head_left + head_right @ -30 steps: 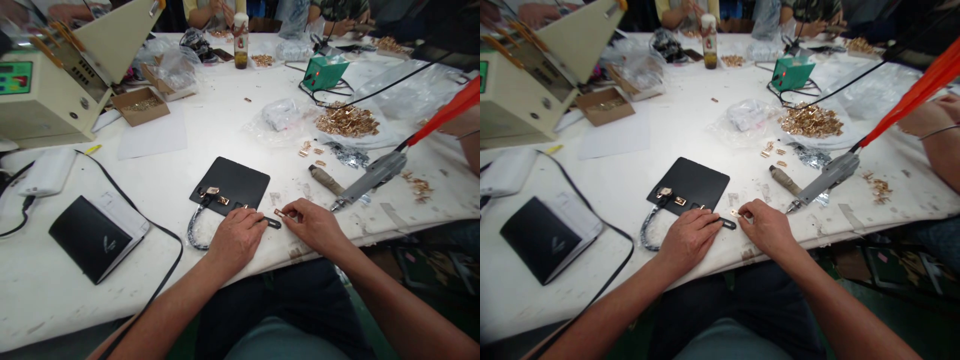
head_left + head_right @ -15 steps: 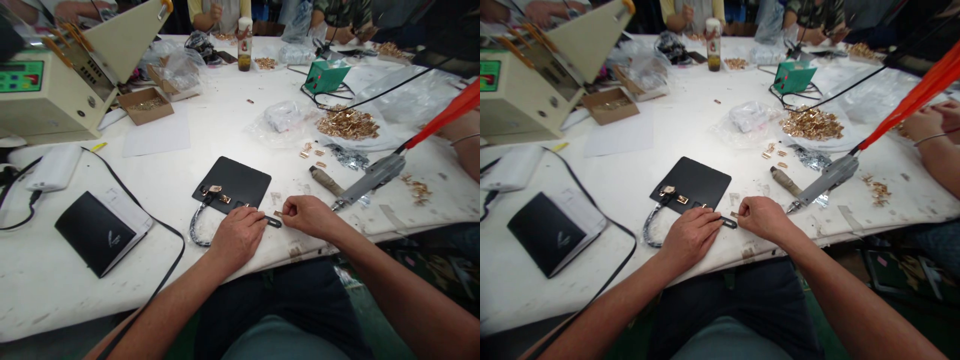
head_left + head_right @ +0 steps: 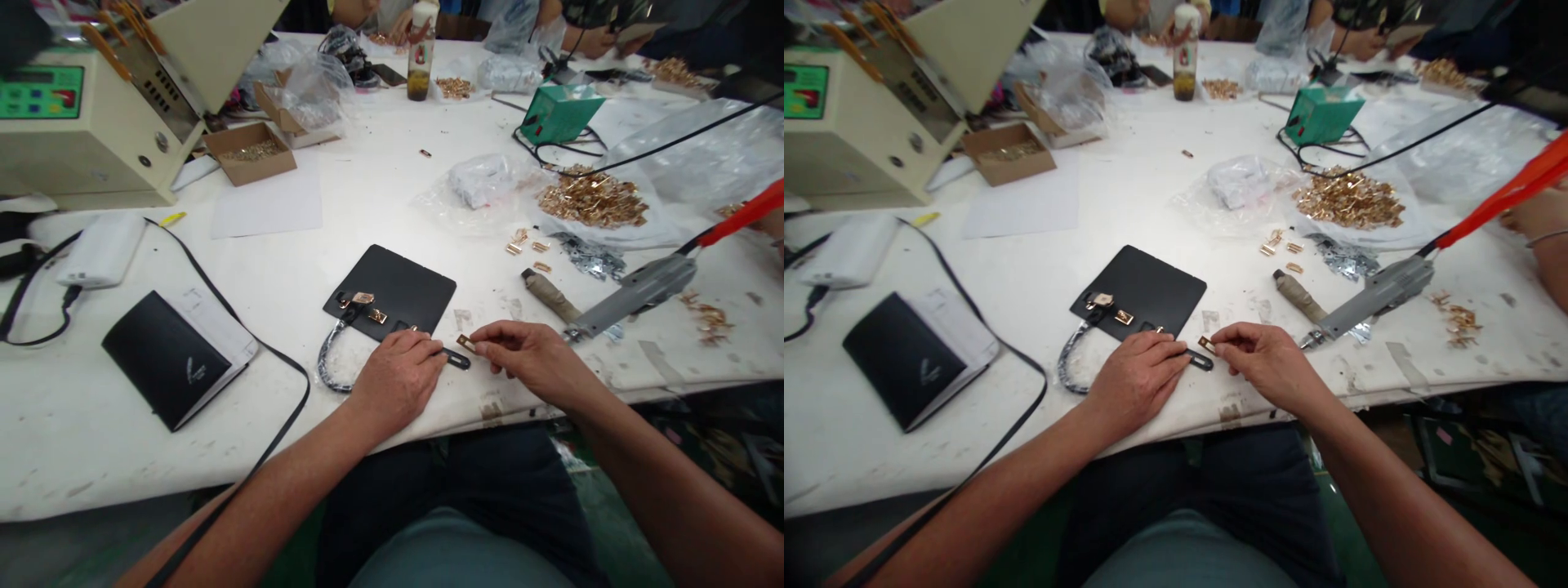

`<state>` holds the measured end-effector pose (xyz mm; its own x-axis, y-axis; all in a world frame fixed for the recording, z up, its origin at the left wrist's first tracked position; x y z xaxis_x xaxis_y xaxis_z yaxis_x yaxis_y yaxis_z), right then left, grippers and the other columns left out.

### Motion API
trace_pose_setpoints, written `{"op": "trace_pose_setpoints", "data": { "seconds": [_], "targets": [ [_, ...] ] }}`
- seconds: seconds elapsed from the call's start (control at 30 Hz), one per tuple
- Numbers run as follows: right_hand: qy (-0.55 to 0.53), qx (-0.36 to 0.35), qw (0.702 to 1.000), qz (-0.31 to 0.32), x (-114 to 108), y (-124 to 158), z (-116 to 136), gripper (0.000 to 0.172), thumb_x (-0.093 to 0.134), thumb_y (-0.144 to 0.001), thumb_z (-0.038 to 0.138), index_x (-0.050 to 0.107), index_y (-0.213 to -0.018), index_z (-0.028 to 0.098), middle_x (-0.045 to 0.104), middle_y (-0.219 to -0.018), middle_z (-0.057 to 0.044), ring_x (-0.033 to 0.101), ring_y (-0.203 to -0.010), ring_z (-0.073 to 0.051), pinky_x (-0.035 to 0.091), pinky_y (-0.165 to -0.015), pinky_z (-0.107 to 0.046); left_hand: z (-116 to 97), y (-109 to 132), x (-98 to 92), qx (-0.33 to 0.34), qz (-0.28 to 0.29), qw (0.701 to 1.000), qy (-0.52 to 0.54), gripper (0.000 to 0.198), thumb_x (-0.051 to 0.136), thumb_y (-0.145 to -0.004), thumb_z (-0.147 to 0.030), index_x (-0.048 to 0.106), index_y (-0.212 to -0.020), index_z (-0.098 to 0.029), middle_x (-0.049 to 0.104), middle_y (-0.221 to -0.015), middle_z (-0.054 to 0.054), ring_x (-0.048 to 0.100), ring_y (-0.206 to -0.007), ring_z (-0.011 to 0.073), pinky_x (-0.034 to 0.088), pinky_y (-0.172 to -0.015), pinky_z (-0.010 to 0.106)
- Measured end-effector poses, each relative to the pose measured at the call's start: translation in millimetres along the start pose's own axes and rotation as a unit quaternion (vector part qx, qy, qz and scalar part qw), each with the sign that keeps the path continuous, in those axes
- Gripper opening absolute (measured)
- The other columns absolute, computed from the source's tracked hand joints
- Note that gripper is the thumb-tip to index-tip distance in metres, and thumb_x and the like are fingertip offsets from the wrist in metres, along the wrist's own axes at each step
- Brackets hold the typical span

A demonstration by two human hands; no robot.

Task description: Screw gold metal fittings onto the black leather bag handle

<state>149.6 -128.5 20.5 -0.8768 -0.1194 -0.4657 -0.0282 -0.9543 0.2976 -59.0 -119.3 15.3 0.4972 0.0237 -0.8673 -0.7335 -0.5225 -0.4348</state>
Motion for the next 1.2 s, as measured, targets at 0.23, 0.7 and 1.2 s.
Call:
{"op": "trace_pose_setpoints", "data": {
  "seconds": [0.23, 0.7, 1.2],
  "targets": [
    [0.029, 0.003, 1.000, -0.009, -6, -3, -4, 0.037, 0.070, -0.085, 0.048, 0.079, -0.101, 0.016, 0.062, -0.063, -0.002, 0.049, -0.052, -0.012, 0.034, -0.049, -0.025, 2, 2, 2.9, -0.007, 0.020, 1.000, 0.007, 0.021, 0.057, -0.103, -0.022, 0.072, -0.117, -0.018, 0.070, -0.128, 0.002, 0.057, -0.121, 0.0220, 0.045, -0.111, 0.044],
    [-0.040, 0.021, 0.998, 0.041, 0, 2, -11, 0.040, 0.072, -0.085, 0.049, 0.078, -0.105, 0.015, 0.064, -0.070, -0.002, 0.055, -0.062, -0.014, 0.040, -0.056, -0.025, 1, 1, 1.2, -0.004, 0.005, 1.000, 0.004, 0.020, 0.060, -0.102, -0.021, 0.073, -0.117, -0.018, 0.071, -0.126, 0.003, 0.058, -0.119, 0.0226, 0.046, -0.109, 0.044],
    [0.020, -0.026, 0.998, 0.047, 23, 0, -6, 0.024, 0.063, -0.089, 0.038, 0.079, -0.096, 0.023, 0.070, -0.078, 0.001, 0.062, -0.072, -0.016, 0.044, -0.068, -0.028, 5, -3, 3.4, -0.033, -0.024, 0.999, 0.036, 0.017, 0.061, -0.104, -0.025, 0.071, -0.111, -0.014, 0.074, -0.117, 0.003, 0.061, -0.112, 0.0207, 0.050, -0.104, 0.041]
  ]
}}
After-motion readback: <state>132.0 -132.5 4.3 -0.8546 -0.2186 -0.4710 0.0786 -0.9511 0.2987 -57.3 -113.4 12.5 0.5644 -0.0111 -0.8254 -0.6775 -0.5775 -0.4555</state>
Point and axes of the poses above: each hand's wrist, its own y-axis away from the middle knuckle, its own x-axis out of the palm, z = x × y, the point moved 5 cm from there along -y, towards the middle knuckle
